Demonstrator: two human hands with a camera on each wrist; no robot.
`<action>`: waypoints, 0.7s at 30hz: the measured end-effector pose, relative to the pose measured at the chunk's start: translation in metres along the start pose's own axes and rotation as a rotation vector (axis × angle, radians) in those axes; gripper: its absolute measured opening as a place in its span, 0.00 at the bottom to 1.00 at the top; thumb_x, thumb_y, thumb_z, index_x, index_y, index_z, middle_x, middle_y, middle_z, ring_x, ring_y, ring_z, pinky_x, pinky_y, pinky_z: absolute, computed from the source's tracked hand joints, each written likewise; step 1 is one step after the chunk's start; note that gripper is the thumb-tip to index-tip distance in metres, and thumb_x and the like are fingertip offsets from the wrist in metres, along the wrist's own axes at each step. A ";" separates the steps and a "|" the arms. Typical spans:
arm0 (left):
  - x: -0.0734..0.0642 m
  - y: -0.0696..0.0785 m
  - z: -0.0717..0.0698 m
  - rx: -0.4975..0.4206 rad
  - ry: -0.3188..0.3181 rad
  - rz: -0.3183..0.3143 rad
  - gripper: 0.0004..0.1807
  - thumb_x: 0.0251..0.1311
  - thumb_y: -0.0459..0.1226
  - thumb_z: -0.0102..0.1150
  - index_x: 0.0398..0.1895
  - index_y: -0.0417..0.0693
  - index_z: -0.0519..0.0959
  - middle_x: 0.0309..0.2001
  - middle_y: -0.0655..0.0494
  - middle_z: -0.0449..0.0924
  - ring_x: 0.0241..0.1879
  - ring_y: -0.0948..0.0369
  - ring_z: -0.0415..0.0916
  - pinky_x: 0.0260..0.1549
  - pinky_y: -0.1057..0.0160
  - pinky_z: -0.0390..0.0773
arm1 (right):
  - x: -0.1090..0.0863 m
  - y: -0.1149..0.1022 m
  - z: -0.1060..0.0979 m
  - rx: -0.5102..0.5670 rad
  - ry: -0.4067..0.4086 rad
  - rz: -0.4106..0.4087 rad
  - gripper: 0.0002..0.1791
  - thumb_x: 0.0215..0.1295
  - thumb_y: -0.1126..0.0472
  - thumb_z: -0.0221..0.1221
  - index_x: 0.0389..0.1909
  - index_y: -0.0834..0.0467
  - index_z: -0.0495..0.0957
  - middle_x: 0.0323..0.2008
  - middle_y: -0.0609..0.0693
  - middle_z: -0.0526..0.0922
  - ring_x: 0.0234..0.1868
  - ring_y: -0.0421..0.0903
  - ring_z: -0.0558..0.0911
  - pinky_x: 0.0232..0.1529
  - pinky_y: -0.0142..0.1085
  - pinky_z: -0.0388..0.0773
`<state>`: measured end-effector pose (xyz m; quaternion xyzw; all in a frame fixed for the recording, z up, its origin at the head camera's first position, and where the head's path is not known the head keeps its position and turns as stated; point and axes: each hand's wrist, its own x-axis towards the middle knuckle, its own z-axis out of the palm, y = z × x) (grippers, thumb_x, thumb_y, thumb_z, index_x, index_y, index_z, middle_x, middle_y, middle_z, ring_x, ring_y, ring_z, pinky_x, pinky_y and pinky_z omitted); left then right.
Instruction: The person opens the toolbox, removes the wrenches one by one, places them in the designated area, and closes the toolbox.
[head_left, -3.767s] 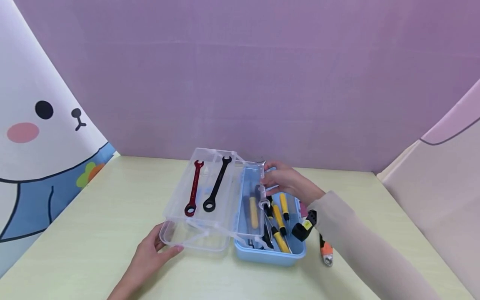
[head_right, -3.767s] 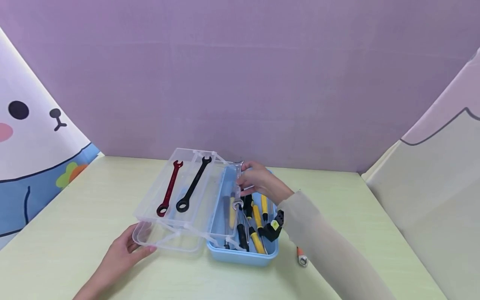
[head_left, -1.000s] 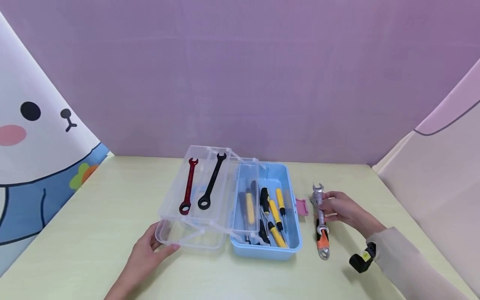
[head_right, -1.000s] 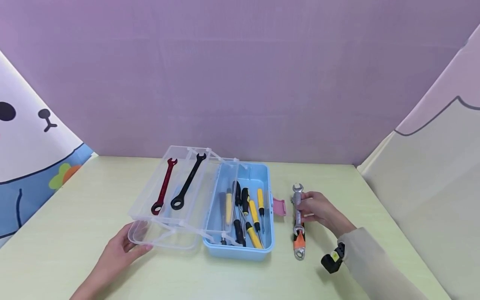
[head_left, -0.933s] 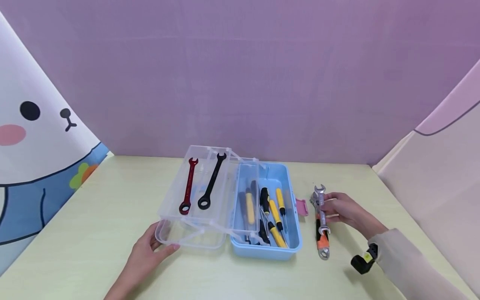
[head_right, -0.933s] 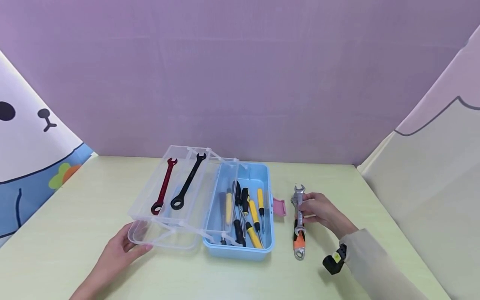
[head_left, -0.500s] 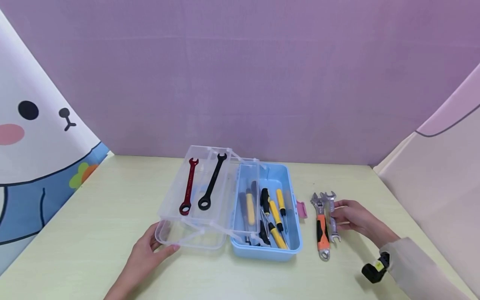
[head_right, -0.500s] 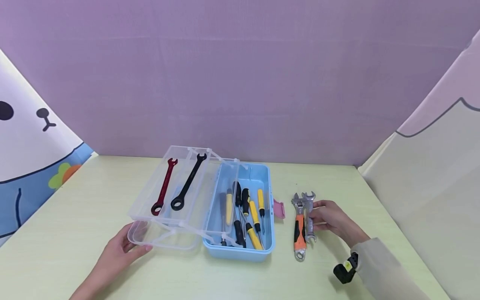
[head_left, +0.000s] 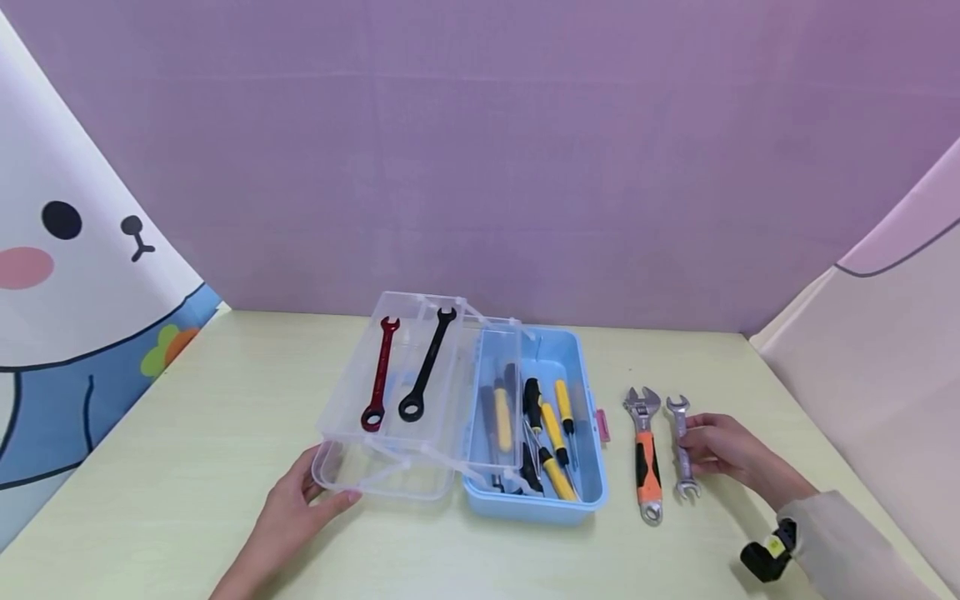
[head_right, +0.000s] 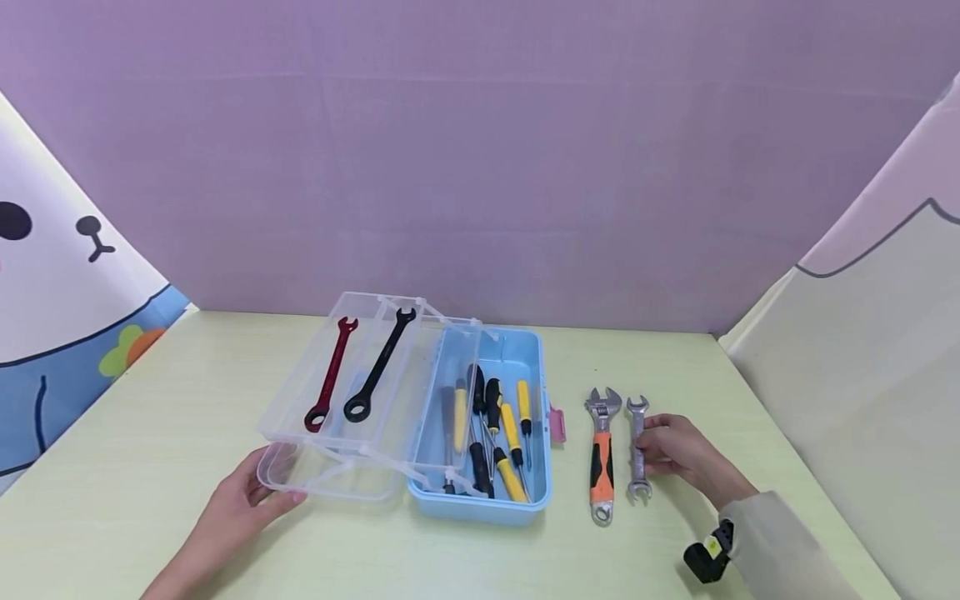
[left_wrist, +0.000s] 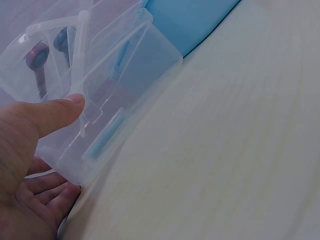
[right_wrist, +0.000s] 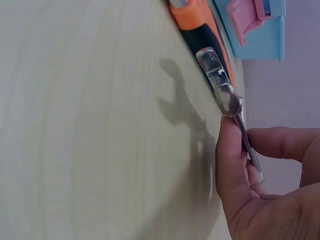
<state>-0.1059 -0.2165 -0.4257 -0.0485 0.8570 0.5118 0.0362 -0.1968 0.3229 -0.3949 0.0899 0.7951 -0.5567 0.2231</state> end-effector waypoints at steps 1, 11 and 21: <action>0.000 0.000 0.000 0.006 -0.003 -0.005 0.45 0.54 0.42 0.68 0.69 0.35 0.55 0.68 0.30 0.57 0.65 0.41 0.64 0.55 0.58 0.77 | 0.000 0.001 -0.001 0.003 0.001 0.002 0.21 0.62 0.69 0.52 0.53 0.73 0.59 0.28 0.46 0.78 0.28 0.39 0.80 0.30 0.32 0.84; 0.001 -0.001 0.001 -0.003 0.005 0.012 0.44 0.54 0.42 0.68 0.69 0.36 0.56 0.68 0.30 0.59 0.64 0.41 0.65 0.54 0.58 0.78 | -0.002 0.010 -0.005 -0.031 0.037 -0.027 0.21 0.61 0.69 0.51 0.51 0.75 0.58 0.26 0.46 0.76 0.27 0.38 0.79 0.29 0.32 0.84; 0.000 -0.002 0.000 0.012 -0.002 -0.007 0.45 0.54 0.44 0.68 0.70 0.37 0.55 0.68 0.30 0.58 0.65 0.41 0.64 0.55 0.57 0.77 | -0.004 0.013 -0.008 -0.134 0.094 -0.042 0.19 0.60 0.69 0.52 0.48 0.75 0.61 0.25 0.48 0.76 0.25 0.39 0.79 0.26 0.32 0.83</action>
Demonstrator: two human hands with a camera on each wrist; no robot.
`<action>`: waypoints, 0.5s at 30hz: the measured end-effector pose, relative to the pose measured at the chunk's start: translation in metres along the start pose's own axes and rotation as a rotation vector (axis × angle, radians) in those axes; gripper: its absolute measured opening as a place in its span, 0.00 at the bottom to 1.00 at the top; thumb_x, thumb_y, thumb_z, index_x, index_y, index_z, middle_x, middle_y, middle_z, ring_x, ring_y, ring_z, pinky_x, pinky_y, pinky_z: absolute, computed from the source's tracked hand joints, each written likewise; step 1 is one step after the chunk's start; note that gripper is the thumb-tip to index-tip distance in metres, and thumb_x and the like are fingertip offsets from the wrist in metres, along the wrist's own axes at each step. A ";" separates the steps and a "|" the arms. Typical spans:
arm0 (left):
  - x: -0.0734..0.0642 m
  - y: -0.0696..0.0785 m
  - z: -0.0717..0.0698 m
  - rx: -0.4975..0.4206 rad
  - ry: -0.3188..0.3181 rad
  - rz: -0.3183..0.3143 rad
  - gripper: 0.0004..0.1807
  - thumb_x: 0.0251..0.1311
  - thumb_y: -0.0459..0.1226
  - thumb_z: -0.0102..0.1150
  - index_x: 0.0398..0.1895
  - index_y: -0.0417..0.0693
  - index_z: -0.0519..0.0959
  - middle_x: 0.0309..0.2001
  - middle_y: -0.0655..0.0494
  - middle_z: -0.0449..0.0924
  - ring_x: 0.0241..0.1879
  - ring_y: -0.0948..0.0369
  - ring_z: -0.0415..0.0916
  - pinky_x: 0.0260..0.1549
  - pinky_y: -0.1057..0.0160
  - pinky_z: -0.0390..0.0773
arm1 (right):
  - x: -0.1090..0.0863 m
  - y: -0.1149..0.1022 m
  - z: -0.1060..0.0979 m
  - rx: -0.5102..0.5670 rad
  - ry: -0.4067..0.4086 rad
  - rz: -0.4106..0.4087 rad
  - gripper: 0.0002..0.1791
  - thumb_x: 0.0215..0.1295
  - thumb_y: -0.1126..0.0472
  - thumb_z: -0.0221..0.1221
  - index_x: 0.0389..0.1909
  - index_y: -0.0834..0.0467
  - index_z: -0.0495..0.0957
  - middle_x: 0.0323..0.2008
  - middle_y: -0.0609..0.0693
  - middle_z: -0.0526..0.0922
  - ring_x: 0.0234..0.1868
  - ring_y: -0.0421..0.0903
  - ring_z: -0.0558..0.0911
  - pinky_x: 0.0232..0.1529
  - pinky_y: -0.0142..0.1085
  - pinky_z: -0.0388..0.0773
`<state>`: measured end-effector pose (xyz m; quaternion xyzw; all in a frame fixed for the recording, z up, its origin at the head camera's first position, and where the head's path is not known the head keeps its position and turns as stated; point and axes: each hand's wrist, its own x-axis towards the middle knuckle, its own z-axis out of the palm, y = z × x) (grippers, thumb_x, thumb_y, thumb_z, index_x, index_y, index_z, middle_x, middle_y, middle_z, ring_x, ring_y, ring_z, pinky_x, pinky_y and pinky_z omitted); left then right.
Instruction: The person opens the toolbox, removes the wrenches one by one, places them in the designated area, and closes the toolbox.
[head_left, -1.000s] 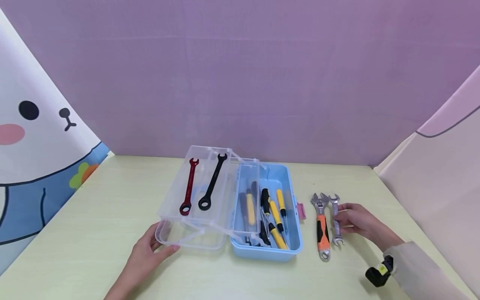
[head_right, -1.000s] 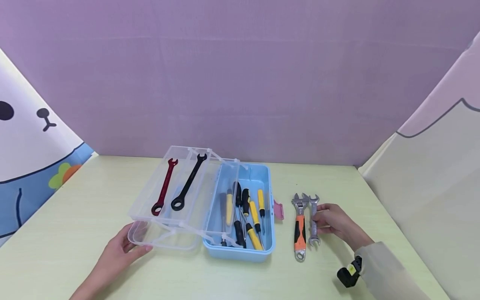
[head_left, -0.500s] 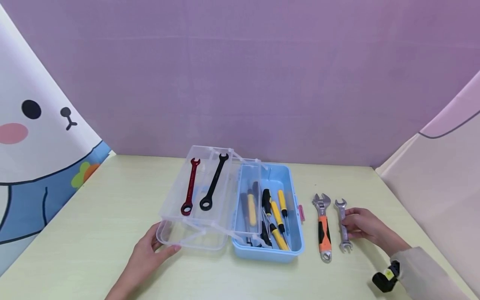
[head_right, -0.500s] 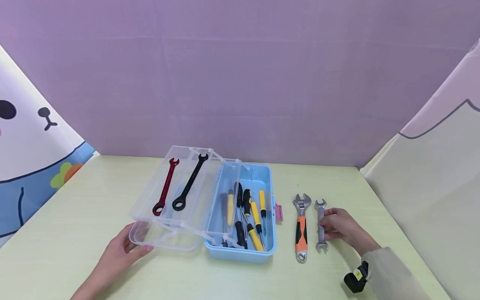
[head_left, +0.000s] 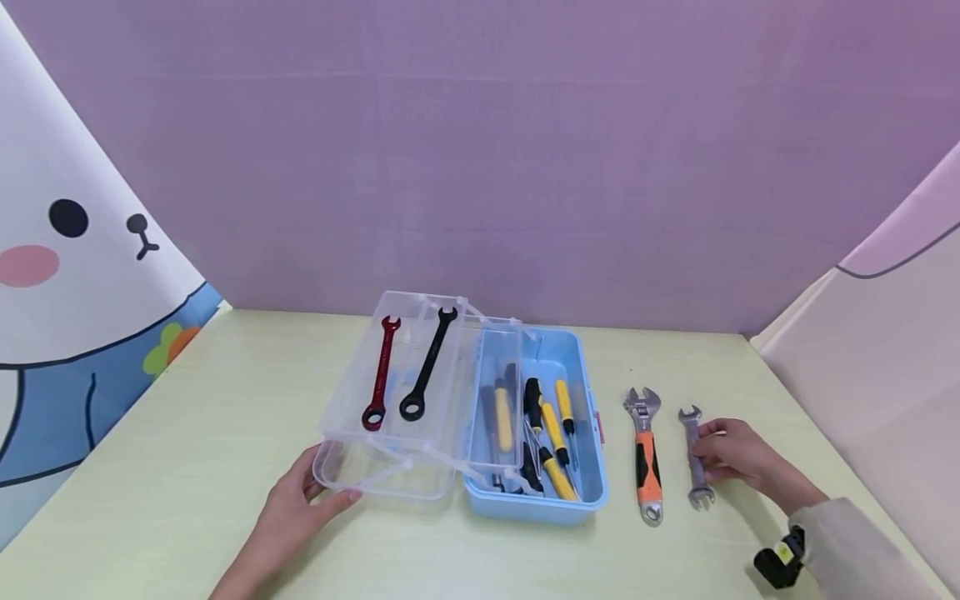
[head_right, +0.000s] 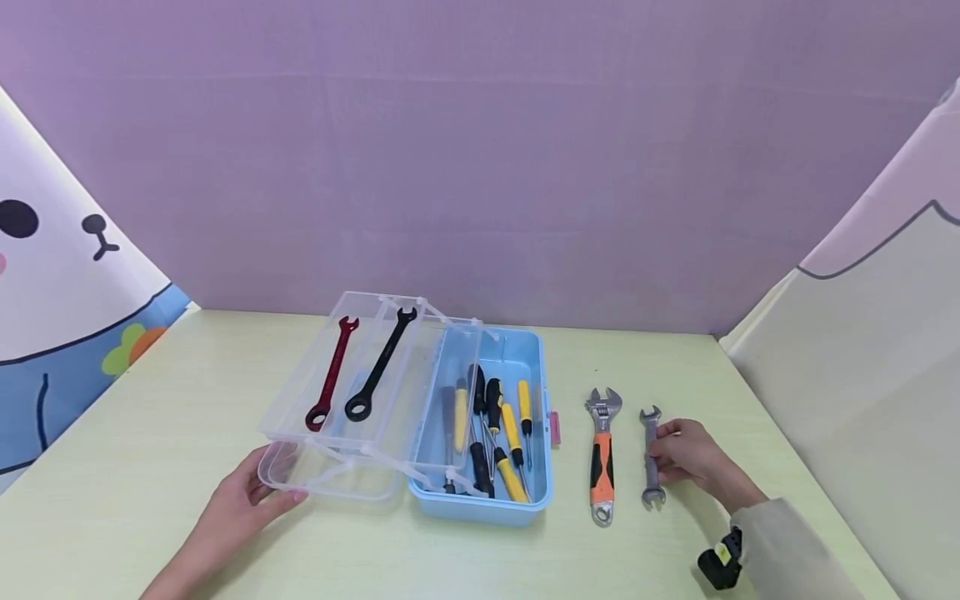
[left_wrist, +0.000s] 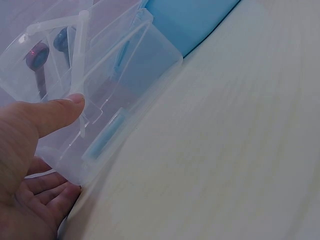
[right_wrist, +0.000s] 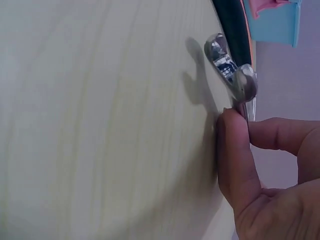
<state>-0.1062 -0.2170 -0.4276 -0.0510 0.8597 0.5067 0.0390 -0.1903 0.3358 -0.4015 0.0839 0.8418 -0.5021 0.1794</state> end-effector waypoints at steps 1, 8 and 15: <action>0.000 0.000 0.000 -0.003 0.001 0.001 0.45 0.54 0.43 0.68 0.70 0.36 0.55 0.68 0.30 0.58 0.65 0.41 0.64 0.55 0.57 0.77 | 0.000 -0.001 0.000 -0.011 0.004 0.002 0.18 0.59 0.69 0.52 0.47 0.75 0.61 0.25 0.48 0.76 0.25 0.39 0.78 0.25 0.32 0.83; -0.001 0.002 0.000 -0.006 0.007 0.010 0.44 0.54 0.42 0.68 0.69 0.36 0.56 0.68 0.30 0.59 0.64 0.41 0.65 0.56 0.57 0.76 | 0.004 -0.006 0.002 -0.121 0.033 0.023 0.09 0.60 0.70 0.54 0.37 0.71 0.68 0.25 0.49 0.77 0.25 0.40 0.78 0.26 0.35 0.84; 0.000 0.002 0.000 -0.013 0.004 0.016 0.44 0.54 0.41 0.68 0.69 0.36 0.56 0.68 0.30 0.59 0.64 0.41 0.65 0.56 0.57 0.76 | 0.006 -0.011 0.004 -0.234 0.085 0.047 0.07 0.57 0.71 0.58 0.27 0.65 0.68 0.23 0.51 0.77 0.23 0.41 0.78 0.26 0.37 0.84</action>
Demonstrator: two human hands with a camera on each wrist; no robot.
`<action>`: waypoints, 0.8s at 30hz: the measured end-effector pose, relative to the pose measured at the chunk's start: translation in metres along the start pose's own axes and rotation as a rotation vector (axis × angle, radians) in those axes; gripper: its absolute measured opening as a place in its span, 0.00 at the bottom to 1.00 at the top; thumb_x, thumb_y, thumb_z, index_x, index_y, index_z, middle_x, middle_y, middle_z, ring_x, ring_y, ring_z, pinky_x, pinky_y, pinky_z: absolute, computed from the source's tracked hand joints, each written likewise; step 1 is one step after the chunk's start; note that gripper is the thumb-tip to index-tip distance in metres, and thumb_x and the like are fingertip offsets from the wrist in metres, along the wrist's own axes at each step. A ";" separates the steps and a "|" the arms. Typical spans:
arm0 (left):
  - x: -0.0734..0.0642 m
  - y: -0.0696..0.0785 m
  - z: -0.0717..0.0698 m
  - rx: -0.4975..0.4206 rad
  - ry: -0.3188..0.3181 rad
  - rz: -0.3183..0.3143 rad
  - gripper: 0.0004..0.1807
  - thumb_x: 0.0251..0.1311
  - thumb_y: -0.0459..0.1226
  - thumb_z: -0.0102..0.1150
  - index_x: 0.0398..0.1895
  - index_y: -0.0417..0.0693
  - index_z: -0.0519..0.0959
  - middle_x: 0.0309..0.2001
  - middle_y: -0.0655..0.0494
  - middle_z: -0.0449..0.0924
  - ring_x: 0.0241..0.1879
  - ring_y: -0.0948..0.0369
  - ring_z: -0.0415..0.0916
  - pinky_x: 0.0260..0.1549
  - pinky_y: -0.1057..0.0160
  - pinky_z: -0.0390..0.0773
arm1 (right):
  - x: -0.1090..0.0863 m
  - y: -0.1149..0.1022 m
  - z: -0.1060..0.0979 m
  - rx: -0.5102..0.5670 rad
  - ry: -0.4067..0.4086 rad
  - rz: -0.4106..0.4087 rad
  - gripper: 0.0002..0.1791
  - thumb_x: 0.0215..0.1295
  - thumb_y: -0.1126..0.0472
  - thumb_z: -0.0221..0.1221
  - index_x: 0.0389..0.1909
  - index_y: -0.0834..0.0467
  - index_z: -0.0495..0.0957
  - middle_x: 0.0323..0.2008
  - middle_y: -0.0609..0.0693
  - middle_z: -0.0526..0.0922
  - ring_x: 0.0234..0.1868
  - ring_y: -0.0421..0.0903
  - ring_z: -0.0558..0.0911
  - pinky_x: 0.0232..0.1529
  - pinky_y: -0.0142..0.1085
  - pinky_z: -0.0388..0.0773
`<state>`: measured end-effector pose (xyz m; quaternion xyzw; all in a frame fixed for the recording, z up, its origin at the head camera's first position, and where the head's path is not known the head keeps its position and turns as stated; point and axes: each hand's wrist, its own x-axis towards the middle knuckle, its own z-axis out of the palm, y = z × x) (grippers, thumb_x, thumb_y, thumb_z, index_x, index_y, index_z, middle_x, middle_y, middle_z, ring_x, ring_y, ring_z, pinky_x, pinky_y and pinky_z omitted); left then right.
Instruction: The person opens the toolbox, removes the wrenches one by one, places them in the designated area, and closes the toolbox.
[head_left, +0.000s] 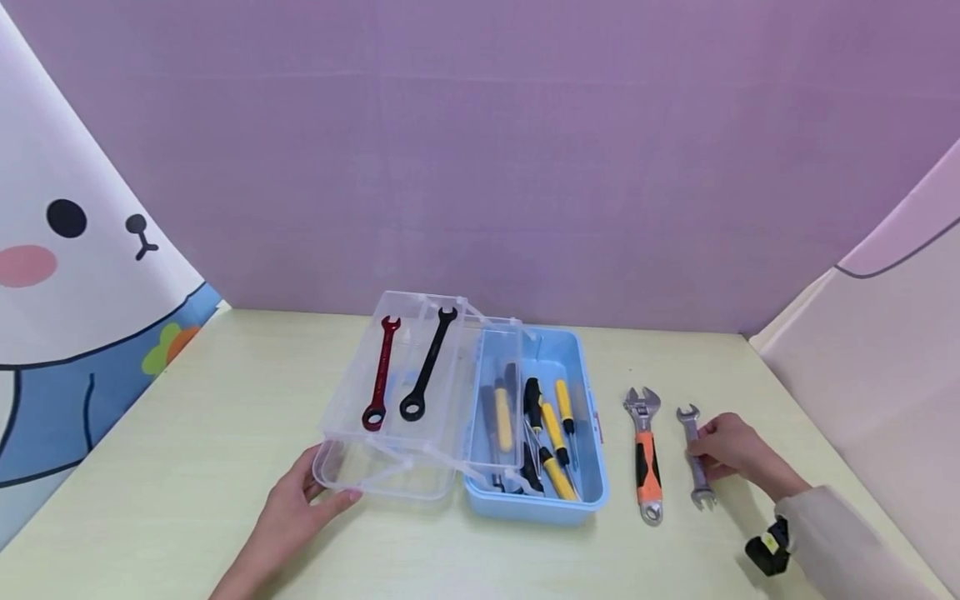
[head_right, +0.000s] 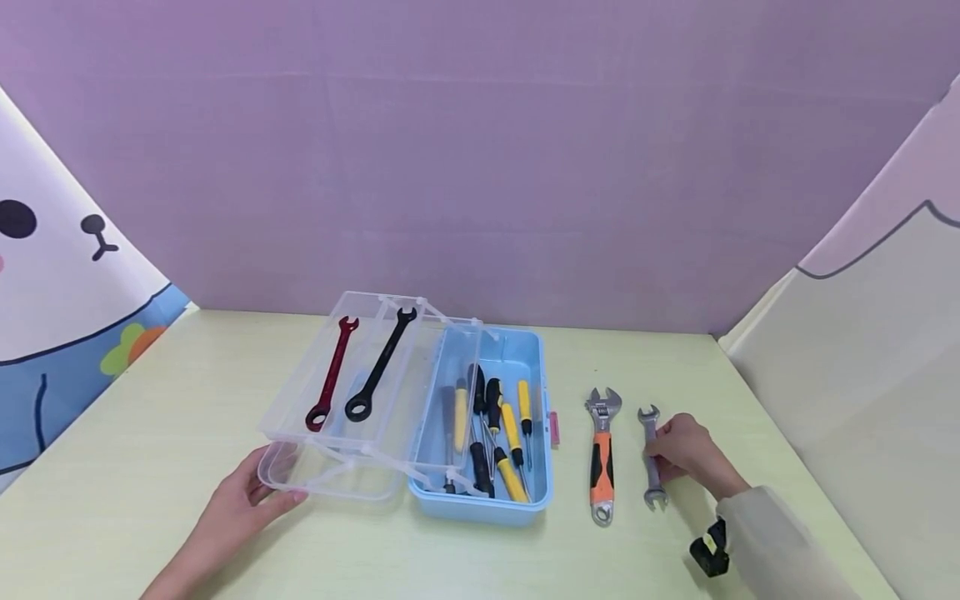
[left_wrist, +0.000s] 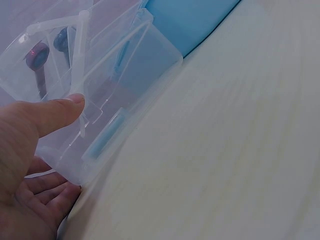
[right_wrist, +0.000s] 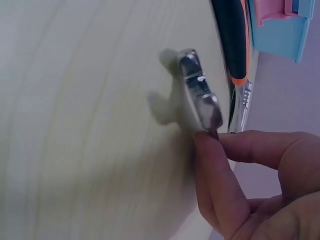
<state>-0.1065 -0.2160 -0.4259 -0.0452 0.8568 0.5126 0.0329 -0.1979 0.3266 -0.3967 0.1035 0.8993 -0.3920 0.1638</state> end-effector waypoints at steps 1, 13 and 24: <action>0.000 0.000 0.000 -0.003 0.001 0.004 0.44 0.54 0.41 0.68 0.69 0.35 0.56 0.68 0.30 0.59 0.64 0.41 0.65 0.56 0.57 0.76 | 0.000 -0.001 0.000 -0.004 0.003 0.005 0.07 0.56 0.71 0.58 0.27 0.66 0.68 0.22 0.51 0.77 0.22 0.41 0.79 0.25 0.37 0.84; 0.001 0.000 0.001 0.002 0.013 0.013 0.42 0.53 0.41 0.69 0.68 0.37 0.58 0.66 0.31 0.62 0.63 0.41 0.67 0.56 0.56 0.76 | 0.000 -0.007 -0.002 -0.107 0.008 0.057 0.13 0.53 0.69 0.60 0.32 0.75 0.70 0.18 0.53 0.77 0.17 0.41 0.80 0.22 0.34 0.83; 0.000 0.001 0.000 0.006 0.021 0.021 0.42 0.53 0.42 0.69 0.67 0.37 0.60 0.65 0.32 0.64 0.62 0.41 0.68 0.56 0.55 0.77 | 0.001 -0.010 -0.007 -0.133 -0.034 0.065 0.09 0.54 0.67 0.62 0.27 0.70 0.74 0.17 0.50 0.78 0.18 0.41 0.78 0.23 0.34 0.83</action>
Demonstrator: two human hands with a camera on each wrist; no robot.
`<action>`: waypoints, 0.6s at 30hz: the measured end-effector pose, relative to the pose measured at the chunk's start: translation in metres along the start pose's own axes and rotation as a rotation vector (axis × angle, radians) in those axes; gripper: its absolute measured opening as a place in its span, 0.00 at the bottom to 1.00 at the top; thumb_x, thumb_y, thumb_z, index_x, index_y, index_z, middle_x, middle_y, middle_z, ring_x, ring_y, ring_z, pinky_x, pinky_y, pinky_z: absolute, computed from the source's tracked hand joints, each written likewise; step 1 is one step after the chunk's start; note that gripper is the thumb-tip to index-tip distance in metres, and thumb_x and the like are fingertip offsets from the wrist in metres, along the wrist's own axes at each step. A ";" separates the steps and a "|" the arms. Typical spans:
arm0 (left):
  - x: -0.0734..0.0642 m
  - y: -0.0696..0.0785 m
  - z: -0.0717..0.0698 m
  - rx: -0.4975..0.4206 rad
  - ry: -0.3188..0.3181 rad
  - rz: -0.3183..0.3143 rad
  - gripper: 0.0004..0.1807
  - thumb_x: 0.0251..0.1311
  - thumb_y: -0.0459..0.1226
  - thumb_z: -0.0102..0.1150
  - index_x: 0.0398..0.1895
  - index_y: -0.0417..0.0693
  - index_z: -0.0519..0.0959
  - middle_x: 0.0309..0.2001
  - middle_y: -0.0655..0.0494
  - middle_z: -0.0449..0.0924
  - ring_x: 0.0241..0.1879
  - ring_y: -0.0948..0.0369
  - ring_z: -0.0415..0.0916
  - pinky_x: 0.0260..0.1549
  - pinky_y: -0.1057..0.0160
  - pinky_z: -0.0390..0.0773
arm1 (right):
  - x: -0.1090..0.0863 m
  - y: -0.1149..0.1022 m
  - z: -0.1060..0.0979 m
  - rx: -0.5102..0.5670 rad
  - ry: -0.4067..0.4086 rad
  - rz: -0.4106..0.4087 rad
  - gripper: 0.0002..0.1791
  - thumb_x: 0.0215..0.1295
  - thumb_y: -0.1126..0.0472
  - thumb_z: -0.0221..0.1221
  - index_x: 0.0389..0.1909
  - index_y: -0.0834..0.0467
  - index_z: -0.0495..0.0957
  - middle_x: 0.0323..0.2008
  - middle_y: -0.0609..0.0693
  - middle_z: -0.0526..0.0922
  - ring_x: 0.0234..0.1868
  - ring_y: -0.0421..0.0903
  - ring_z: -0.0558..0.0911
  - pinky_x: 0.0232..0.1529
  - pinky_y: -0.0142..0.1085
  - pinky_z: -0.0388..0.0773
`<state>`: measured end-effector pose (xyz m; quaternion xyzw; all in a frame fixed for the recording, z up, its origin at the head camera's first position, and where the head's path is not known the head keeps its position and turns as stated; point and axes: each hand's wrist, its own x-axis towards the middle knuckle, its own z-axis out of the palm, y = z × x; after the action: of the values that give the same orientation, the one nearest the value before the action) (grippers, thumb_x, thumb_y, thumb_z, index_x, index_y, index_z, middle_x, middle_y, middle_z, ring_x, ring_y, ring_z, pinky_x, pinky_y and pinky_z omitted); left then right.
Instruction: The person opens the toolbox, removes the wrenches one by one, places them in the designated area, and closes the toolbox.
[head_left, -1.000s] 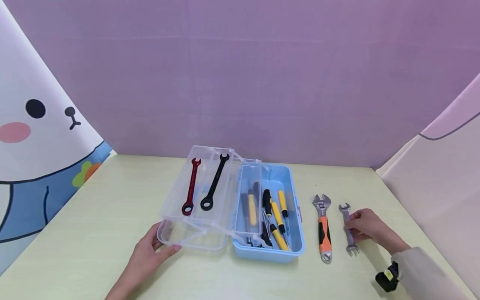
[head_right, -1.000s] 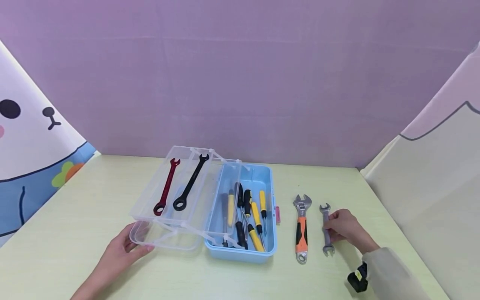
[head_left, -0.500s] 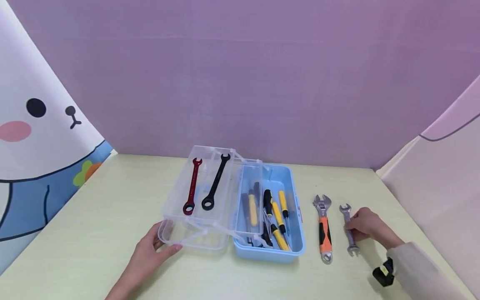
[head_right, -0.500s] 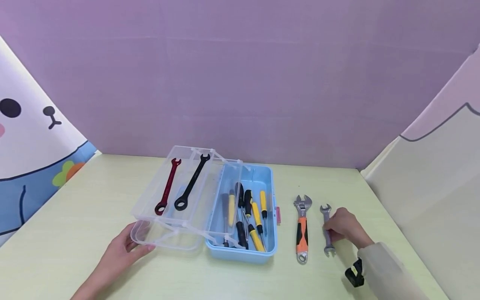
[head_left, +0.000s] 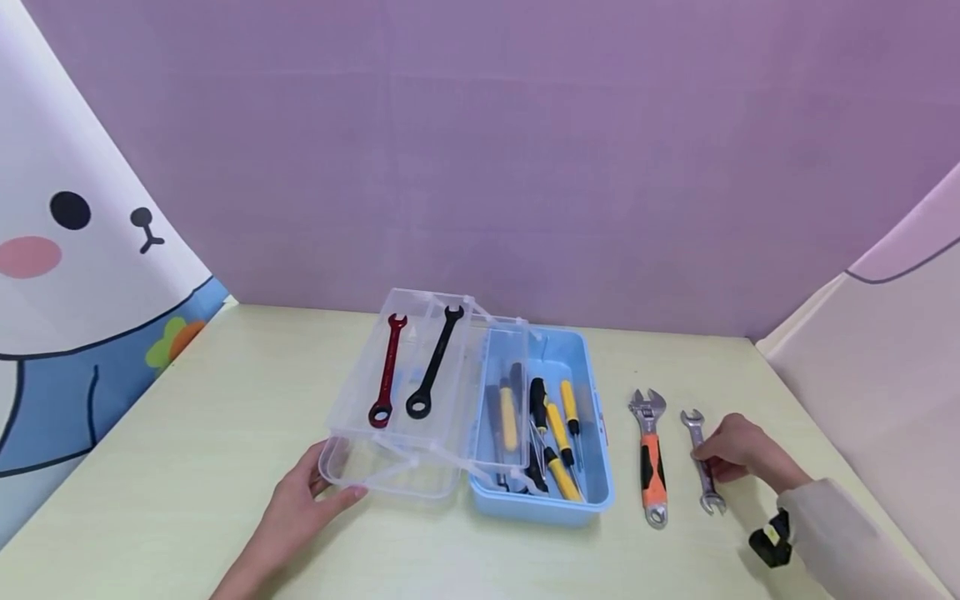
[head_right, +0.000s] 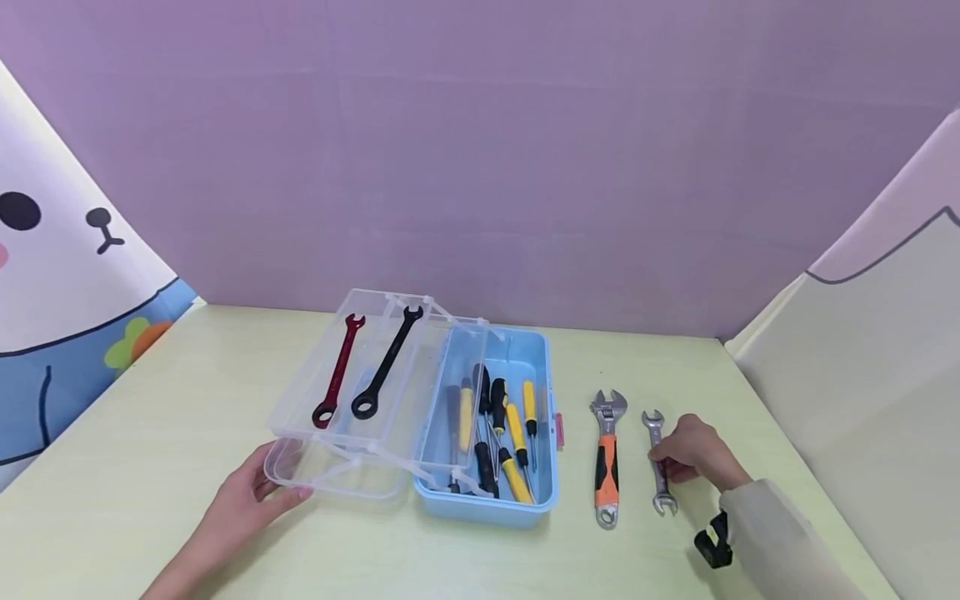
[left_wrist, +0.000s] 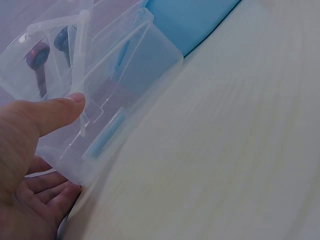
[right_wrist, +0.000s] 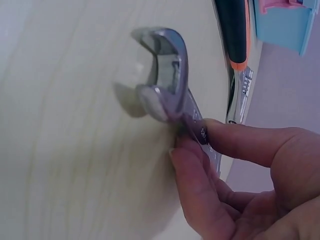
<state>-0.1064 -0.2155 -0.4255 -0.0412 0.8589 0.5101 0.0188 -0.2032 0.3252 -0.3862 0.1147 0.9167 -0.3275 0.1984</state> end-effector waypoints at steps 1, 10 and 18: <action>0.000 0.000 0.000 -0.004 0.002 0.003 0.41 0.53 0.42 0.69 0.67 0.37 0.60 0.65 0.32 0.65 0.62 0.41 0.68 0.56 0.55 0.77 | 0.000 -0.001 -0.001 -0.001 -0.005 -0.001 0.09 0.55 0.67 0.62 0.27 0.70 0.74 0.17 0.50 0.78 0.18 0.41 0.78 0.23 0.34 0.83; 0.000 0.001 0.000 -0.019 -0.001 -0.006 0.41 0.53 0.41 0.69 0.67 0.38 0.59 0.66 0.32 0.63 0.63 0.41 0.68 0.54 0.57 0.78 | 0.000 -0.004 -0.005 0.001 -0.050 0.003 0.08 0.56 0.66 0.61 0.23 0.67 0.75 0.16 0.49 0.78 0.17 0.39 0.78 0.24 0.33 0.83; 0.000 0.000 0.000 0.000 -0.003 -0.011 0.42 0.53 0.42 0.69 0.67 0.37 0.59 0.66 0.32 0.63 0.63 0.41 0.68 0.55 0.56 0.78 | 0.005 0.004 -0.004 0.056 -0.093 0.029 0.09 0.59 0.65 0.62 0.23 0.65 0.77 0.16 0.48 0.78 0.17 0.38 0.77 0.24 0.31 0.82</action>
<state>-0.1065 -0.2155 -0.4252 -0.0449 0.8587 0.5099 0.0229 -0.2078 0.3308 -0.3879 0.1182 0.8951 -0.3552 0.2420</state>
